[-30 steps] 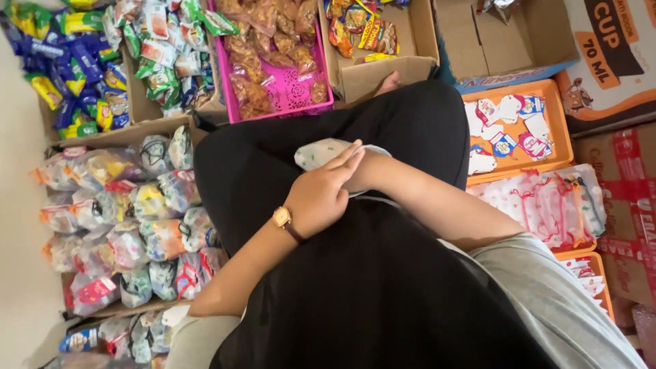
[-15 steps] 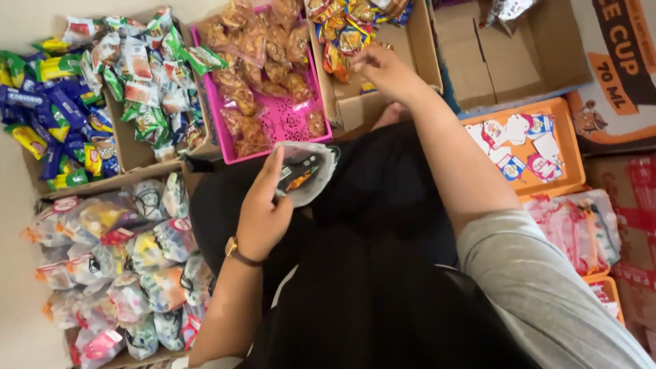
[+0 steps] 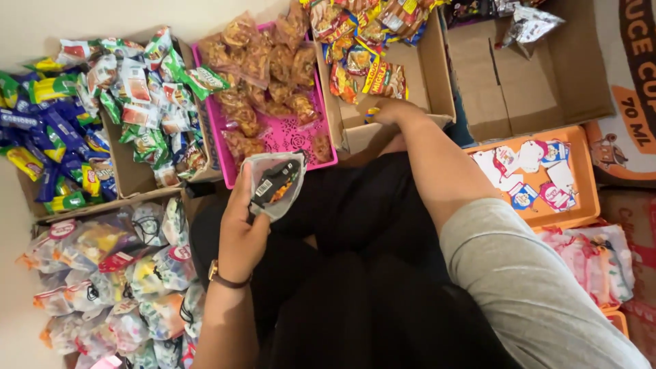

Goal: Packing various small snack packets into small plastic bags to create gift or souvenir packs.

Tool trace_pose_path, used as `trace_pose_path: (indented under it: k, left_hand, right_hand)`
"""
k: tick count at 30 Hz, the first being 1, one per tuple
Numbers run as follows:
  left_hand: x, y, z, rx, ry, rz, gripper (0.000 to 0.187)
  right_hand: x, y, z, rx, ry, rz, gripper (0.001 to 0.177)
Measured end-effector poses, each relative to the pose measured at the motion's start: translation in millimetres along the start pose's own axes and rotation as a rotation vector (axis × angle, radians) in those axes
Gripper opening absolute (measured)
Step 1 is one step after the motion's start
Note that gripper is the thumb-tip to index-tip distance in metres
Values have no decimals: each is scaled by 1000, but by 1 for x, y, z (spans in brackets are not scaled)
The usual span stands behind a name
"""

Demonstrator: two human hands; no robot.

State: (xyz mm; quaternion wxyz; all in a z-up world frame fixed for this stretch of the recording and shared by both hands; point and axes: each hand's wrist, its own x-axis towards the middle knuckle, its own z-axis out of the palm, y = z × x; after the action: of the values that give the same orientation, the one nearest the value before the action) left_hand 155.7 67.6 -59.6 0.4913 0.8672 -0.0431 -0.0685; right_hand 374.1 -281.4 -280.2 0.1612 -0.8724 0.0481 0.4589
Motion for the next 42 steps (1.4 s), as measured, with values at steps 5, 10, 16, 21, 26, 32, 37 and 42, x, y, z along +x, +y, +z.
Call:
trace_pose_path:
  k: [5, 10, 16, 21, 26, 32, 37, 42]
  left_hand:
    - [-3, 3, 1, -7, -22, 15, 80]
    - [-18, 4, -3, -37, -8, 9, 79]
    - [-43, 22, -6, -64, -37, 40, 77]
    - [-69, 8, 12, -51, -62, 192, 79]
    - [-93, 18, 26, -257, -90, 219, 79]
    - [-138, 12, 21, -511, -204, -135, 83]
    - [-163, 14, 17, -577, -220, -157, 81]
    - [-178, 34, 4, -645, -253, -118, 79]
  right_hand:
    - [52, 33, 10, 178, 266, -35, 64]
    - [-25, 22, -9, 791, 384, -198, 31]
    - [-126, -3, 1, 1492, 166, -493, 45]
    - [-220, -37, 59, 1619, -241, -1183, 67]
    - [-327, -82, 110, 1089, -68, -1116, 52]
    - [-409, -99, 112, 229, 150, -1305, 43]
    - [-425, -110, 135, 33, 80, -1215, 37]
    - [-419, -125, 161, -169, 18, -1173, 55]
